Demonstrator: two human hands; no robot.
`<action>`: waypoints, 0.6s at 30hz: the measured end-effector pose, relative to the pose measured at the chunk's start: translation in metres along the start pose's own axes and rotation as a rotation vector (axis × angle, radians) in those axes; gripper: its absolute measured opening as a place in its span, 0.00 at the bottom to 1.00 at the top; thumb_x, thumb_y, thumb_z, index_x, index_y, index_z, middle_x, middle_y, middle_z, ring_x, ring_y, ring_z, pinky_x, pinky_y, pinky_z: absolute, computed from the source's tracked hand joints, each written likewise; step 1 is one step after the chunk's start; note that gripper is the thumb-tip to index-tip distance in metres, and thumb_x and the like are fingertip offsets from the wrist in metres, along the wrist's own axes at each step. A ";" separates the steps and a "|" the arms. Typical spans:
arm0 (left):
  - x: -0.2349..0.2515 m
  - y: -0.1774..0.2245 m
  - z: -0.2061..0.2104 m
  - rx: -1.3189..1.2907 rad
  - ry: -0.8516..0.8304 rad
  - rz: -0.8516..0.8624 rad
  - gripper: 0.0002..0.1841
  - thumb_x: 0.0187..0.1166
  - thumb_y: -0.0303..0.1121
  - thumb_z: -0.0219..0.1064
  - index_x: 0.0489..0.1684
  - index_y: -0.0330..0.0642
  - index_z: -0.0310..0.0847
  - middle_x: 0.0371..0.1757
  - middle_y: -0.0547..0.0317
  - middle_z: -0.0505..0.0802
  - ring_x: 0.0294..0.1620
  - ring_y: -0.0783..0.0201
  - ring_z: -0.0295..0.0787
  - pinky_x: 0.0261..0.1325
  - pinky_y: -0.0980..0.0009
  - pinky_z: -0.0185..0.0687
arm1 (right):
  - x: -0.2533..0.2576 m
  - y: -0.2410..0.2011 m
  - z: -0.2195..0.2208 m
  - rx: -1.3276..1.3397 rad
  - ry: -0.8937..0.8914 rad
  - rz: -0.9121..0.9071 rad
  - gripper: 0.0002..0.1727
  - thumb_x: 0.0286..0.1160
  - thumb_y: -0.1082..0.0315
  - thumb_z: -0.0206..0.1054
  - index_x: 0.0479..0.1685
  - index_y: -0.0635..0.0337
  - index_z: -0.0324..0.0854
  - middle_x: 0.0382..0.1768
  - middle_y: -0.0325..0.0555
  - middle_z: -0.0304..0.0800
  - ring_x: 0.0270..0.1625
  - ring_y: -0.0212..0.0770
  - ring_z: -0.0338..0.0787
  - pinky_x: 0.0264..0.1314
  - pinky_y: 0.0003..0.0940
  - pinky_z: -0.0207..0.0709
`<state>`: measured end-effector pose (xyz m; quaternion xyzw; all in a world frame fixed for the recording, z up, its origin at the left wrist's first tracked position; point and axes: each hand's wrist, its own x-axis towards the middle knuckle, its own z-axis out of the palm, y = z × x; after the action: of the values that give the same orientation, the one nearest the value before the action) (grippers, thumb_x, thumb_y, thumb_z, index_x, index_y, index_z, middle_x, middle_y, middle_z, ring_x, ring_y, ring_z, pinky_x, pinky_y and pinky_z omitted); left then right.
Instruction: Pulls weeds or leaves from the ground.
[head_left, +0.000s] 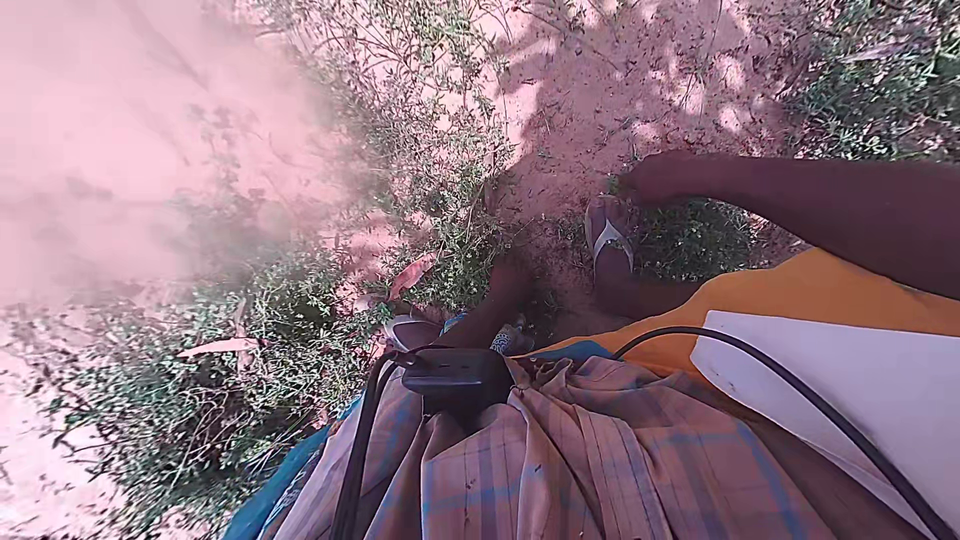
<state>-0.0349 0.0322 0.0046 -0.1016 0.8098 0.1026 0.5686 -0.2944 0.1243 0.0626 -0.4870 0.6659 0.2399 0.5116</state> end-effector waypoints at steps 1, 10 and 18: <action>0.000 0.000 -0.002 -0.006 -0.014 0.002 0.30 0.80 0.38 0.70 0.74 0.21 0.72 0.84 0.28 0.70 0.90 0.32 0.54 0.83 0.39 0.57 | 0.000 0.000 -0.001 -0.001 -0.005 0.008 0.19 0.89 0.64 0.58 0.68 0.69 0.78 0.60 0.71 0.85 0.67 0.72 0.84 0.62 0.71 0.73; -0.008 -0.001 -0.007 -0.160 -0.045 -0.028 0.26 0.77 0.45 0.72 0.64 0.31 0.81 0.62 0.32 0.88 0.68 0.33 0.83 0.69 0.34 0.72 | -0.003 0.000 -0.002 0.003 0.008 -0.011 0.17 0.90 0.64 0.57 0.61 0.70 0.81 0.55 0.70 0.86 0.63 0.70 0.85 0.58 0.70 0.74; -0.012 -0.003 -0.005 -0.150 -0.071 -0.035 0.25 0.80 0.46 0.68 0.63 0.31 0.82 0.60 0.33 0.90 0.65 0.33 0.85 0.65 0.32 0.74 | -0.003 -0.001 -0.004 0.014 0.028 -0.018 0.18 0.90 0.62 0.58 0.62 0.69 0.81 0.56 0.70 0.86 0.65 0.71 0.85 0.62 0.71 0.73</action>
<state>-0.0349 0.0282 0.0176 -0.1543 0.7774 0.1566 0.5894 -0.2948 0.1220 0.0670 -0.4925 0.6703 0.2238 0.5079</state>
